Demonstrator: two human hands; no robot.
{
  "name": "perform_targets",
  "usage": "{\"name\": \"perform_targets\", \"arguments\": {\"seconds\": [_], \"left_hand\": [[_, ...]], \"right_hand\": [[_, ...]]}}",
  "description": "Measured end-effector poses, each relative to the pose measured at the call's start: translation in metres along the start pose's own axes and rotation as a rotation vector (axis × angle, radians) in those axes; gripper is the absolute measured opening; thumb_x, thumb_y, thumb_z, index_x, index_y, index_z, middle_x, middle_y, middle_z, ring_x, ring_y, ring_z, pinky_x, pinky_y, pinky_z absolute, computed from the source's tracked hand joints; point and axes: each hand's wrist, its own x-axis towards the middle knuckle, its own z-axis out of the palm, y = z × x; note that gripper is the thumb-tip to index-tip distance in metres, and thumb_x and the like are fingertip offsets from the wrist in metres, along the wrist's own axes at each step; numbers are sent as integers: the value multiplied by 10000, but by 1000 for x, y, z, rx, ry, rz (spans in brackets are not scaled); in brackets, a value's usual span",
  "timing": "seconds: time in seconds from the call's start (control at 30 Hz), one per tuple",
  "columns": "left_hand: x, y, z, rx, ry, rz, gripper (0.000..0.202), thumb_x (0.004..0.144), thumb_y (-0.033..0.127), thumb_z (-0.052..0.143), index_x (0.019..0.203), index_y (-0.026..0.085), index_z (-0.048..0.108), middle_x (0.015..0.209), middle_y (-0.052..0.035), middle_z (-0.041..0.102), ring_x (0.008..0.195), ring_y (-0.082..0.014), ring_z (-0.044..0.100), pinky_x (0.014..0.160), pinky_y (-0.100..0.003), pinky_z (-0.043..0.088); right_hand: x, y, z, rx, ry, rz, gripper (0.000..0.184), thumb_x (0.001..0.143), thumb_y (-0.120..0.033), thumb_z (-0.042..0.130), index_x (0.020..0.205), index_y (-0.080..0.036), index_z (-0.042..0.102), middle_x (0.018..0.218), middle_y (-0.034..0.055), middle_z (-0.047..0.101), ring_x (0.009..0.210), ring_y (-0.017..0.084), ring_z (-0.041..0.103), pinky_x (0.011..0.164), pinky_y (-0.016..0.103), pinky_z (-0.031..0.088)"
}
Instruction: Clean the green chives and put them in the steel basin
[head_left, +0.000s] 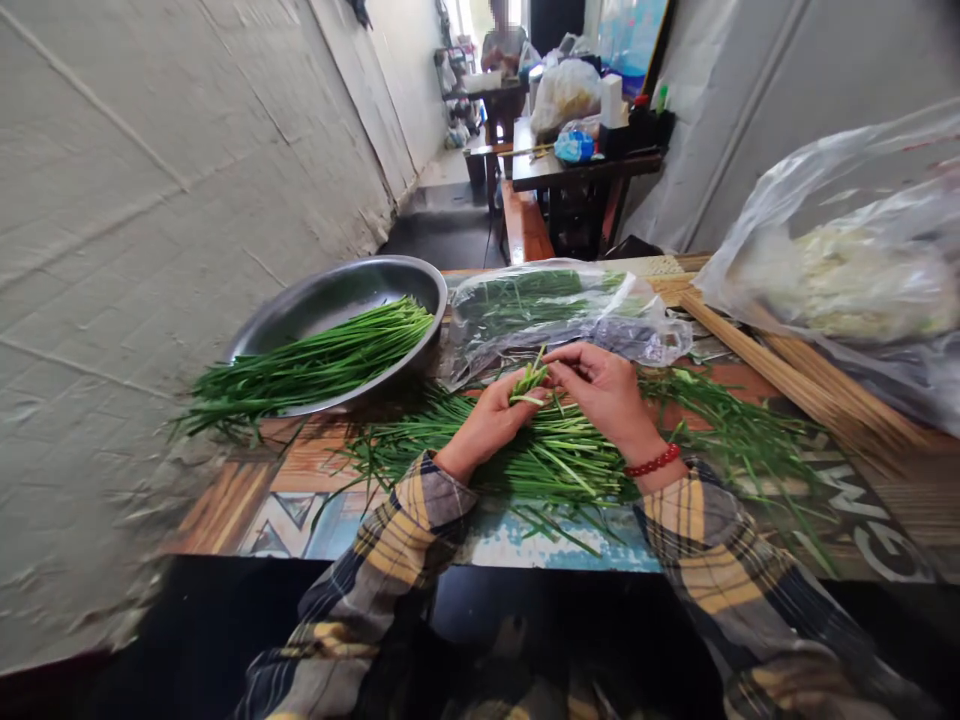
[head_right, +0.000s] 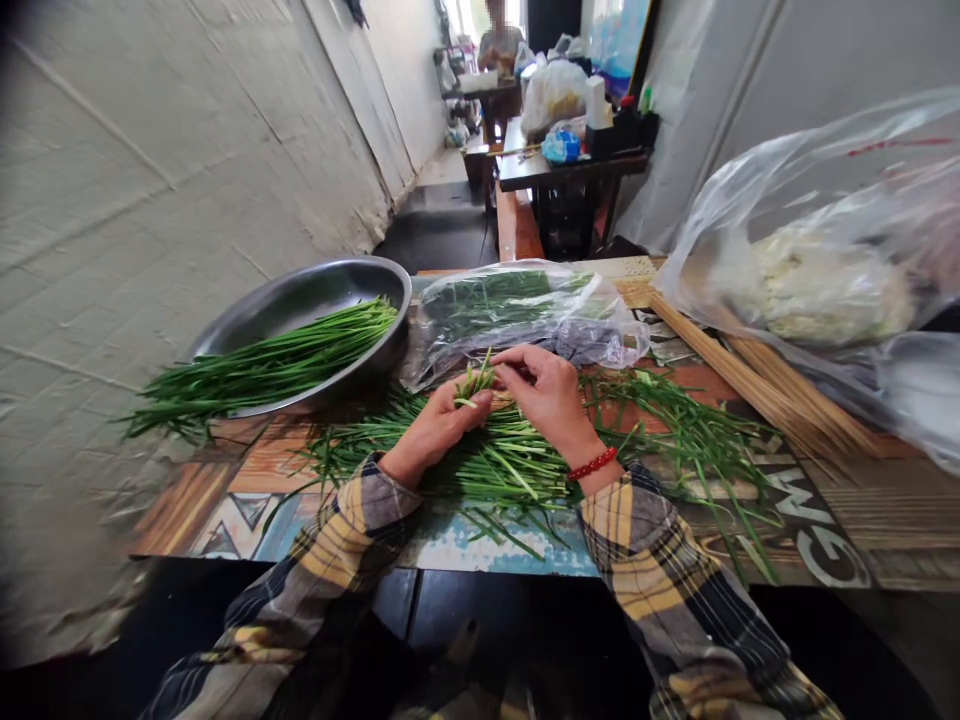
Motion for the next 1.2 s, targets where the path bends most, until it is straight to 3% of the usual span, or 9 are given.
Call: {"name": "perform_targets", "arguments": {"seconds": [0.1, 0.23, 0.3, 0.4, 0.53, 0.73, 0.87, 0.97, 1.2], "left_hand": [[1, -5, -3, -115, 74, -40, 346, 834, 482, 586, 841, 135, 591, 558, 62, 400, 497, -64, 336, 512, -215, 305], [5, -13, -8, -337, 161, -33, 318, 848, 468, 574, 800, 155, 543, 515, 95, 282, 437, -45, 252, 469, -200, 268], [6, -16, -9, -388, 166, -9, 291, 849, 439, 581, 795, 156, 537, 515, 91, 311, 433, -43, 284, 463, -193, 277], [8, -21, -9, -428, 175, -5, 272, 835, 410, 600, 798, 146, 549, 559, 63, 424, 471, -50, 397, 504, -196, 365], [10, -25, -9, -479, 192, 15, 282, 803, 412, 629, 794, 137, 567, 585, 55, 462, 484, -50, 425, 524, -201, 408], [11, -26, -9, -480, 271, 4, 310, 734, 416, 690, 779, 127, 590, 551, 66, 450, 454, -43, 371, 444, -187, 293], [9, -27, -11, -508, 167, -14, 386, 650, 457, 754, 756, 114, 613, 593, 35, 540, 492, -52, 416, 488, -197, 302], [8, -31, -13, -505, 95, -25, 438, 673, 527, 722, 716, 101, 631, 578, 20, 550, 505, -59, 408, 511, -207, 293], [7, -33, -17, -509, 66, -53, 430, 651, 514, 758, 755, 108, 659, 621, 10, 589, 556, -78, 453, 565, -216, 326]], "right_hand": [[-1, -2, -10, 100, -30, 115, 258, 845, -415, 588, 962, -213, 699, 837, 30, 715, 739, 164, 653, 717, 310, 522], [-14, -12, -33, -204, -238, 20, 213, 845, -397, 593, 866, -237, 732, 869, 43, 719, 838, 209, 639, 793, 354, 485], [-26, -14, -39, -361, -346, -54, 186, 858, -355, 581, 849, -250, 733, 893, 45, 718, 867, 216, 632, 827, 369, 467], [-43, -9, -39, -539, -406, -122, 127, 840, -311, 612, 858, -259, 726, 913, 47, 714, 907, 229, 618, 866, 393, 443], [-50, -2, -33, -703, -373, -138, 113, 833, -290, 618, 785, -244, 709, 864, 60, 701, 892, 237, 606, 860, 401, 428], [-32, -18, -23, -549, -210, 11, 213, 861, -377, 557, 841, -207, 684, 824, 39, 687, 738, 191, 598, 695, 316, 448], [-11, -29, -11, -434, -145, 79, 286, 840, -460, 571, 831, -195, 680, 778, 25, 685, 703, 182, 590, 671, 299, 450], [5, -28, -3, -379, -132, 82, 297, 829, -476, 580, 819, -195, 673, 771, 22, 684, 725, 183, 602, 700, 303, 461], [15, -15, -6, -387, -108, 71, 322, 829, -502, 564, 760, -205, 667, 716, 15, 674, 704, 182, 594, 684, 296, 442]]}}
